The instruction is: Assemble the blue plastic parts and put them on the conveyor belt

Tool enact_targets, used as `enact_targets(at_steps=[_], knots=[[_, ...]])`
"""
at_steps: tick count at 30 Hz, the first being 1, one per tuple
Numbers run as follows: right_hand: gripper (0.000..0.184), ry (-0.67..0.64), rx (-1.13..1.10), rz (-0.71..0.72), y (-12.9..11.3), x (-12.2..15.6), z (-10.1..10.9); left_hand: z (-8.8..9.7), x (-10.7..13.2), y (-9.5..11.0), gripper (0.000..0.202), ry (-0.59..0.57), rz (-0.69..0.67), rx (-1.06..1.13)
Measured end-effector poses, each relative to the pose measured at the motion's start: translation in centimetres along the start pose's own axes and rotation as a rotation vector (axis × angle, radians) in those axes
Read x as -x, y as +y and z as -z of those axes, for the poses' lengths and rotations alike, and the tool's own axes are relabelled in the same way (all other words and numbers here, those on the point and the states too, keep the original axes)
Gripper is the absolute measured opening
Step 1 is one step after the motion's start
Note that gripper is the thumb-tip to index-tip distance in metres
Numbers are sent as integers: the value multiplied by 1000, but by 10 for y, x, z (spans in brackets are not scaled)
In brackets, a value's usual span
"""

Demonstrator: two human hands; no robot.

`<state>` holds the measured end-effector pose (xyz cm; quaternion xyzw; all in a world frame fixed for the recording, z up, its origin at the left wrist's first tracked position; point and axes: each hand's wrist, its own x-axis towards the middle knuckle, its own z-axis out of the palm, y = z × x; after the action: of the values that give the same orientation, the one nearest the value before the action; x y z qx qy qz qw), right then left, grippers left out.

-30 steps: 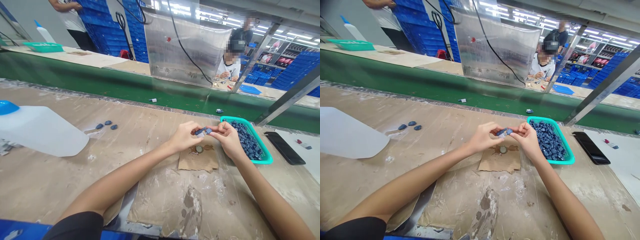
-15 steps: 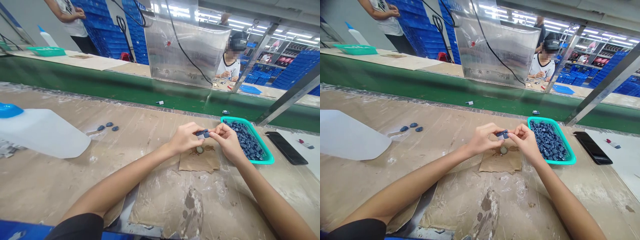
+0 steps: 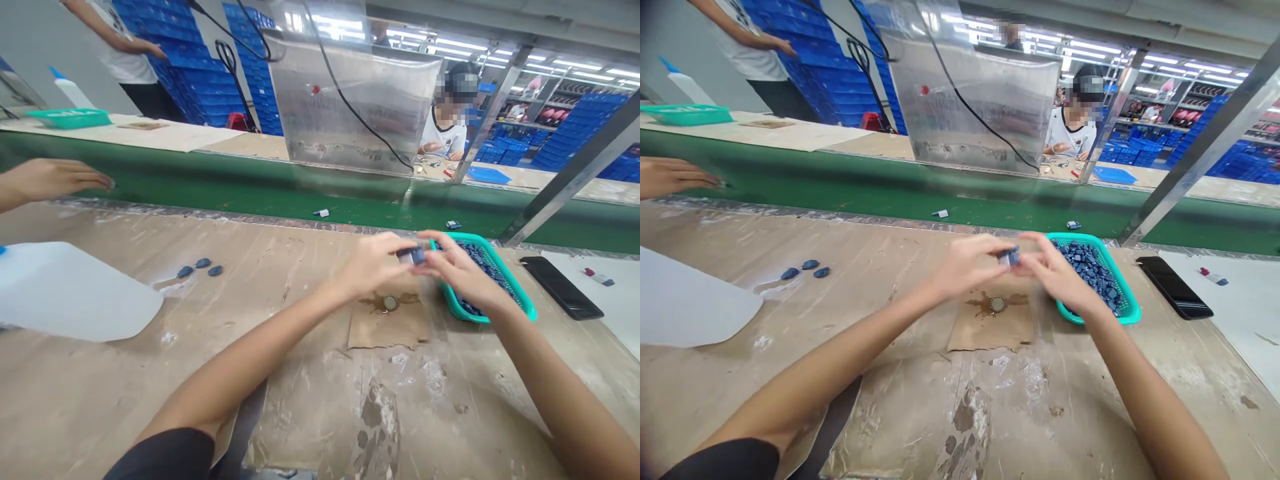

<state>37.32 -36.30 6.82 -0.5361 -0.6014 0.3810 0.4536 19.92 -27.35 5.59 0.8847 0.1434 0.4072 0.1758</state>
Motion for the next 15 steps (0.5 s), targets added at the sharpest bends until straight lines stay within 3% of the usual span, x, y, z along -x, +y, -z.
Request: enact_targets(at_steps=[3,6,10,15], knots=[[44,293,728,-78,21,-16,45,-16,-30,-56,25,-158,217,-196],[39,223,1232,-231,47,-22,78,-29,-49,-109,27,-209,407,-343],[40,152,1337,-251,63,-18,93,-27,-48,-149,33,-162,532,-394],[33,164,1403,-299,63,-12,103,-3,-31,-172,34,-123,760,-392]])
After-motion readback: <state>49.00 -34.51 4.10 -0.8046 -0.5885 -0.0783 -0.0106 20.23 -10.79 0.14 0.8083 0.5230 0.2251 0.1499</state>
